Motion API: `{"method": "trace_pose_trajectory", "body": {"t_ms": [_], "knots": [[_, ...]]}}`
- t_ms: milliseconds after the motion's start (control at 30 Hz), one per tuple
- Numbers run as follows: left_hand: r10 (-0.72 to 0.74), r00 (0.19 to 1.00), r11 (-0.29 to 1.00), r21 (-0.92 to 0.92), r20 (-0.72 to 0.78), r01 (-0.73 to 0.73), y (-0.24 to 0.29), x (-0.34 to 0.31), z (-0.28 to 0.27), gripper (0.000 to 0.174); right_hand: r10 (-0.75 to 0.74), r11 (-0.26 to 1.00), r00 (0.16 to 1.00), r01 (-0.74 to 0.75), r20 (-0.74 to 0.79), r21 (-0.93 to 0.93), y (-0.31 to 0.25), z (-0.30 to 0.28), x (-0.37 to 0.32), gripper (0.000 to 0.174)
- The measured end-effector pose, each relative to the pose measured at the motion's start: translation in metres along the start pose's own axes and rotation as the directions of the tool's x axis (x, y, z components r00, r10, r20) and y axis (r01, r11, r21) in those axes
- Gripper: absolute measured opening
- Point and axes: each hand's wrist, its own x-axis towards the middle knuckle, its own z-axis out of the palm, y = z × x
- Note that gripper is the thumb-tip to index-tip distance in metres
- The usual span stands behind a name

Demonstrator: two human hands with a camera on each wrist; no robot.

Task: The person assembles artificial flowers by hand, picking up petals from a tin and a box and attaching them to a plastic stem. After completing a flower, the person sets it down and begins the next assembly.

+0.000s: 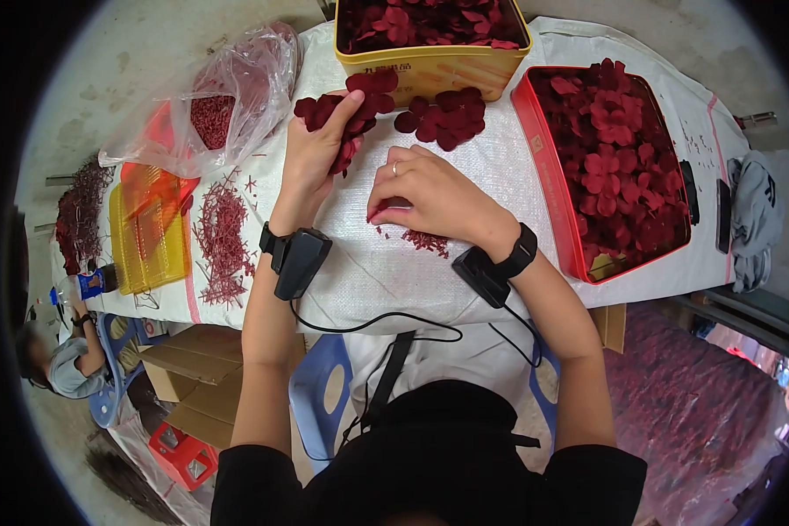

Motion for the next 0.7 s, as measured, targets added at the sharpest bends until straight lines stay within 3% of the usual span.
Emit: {"method": "trace_pose_trajectory", "body": {"t_ms": [167, 300, 367, 400, 500, 700], "knots": [[-0.015, 1.000, 0.999, -0.041, 0.025, 0.016, -0.003, 0.001, -0.002, 0.020, -0.015, 1.000, 1.000, 0.015, -0.019, -0.004, 0.000, 0.000, -0.001, 0.014], [-0.027, 0.999, 0.999, -0.024, 0.041, 0.028, -0.001, -0.001, -0.001, 0.020, 0.073, 0.984, 0.987, -0.048, -0.140, 0.173, 0.000, -0.010, 0.001, 0.013], [-0.032, 0.998, 0.999, -0.027, 0.047, 0.033, -0.002, -0.002, 0.000, 0.021, 0.200, 0.946, 0.951, -0.126, -0.235, 0.297, -0.010, -0.023, 0.002, 0.011], [-0.042, 0.997, 0.999, -0.003, 0.065, 0.042, -0.001, -0.003, 0.001, 0.022, 0.195, 0.953, 0.897, -0.078, -0.396, 0.293, -0.005, -0.021, 0.003, 0.010], [-0.064, 0.992, 0.997, 0.050, 0.113, 0.058, 0.002, -0.007, 0.003, 0.023, 0.283, 0.958, 0.738, -0.190, -0.612, 0.213, -0.003, -0.025, 0.002, 0.011], [-0.061, 0.977, 0.995, 0.091, 0.203, 0.043, 0.000, -0.007, 0.004, 0.025, 0.285, 0.958, 0.693, -0.191, -0.662, 0.212, 0.005, -0.023, 0.002, 0.012]]}}
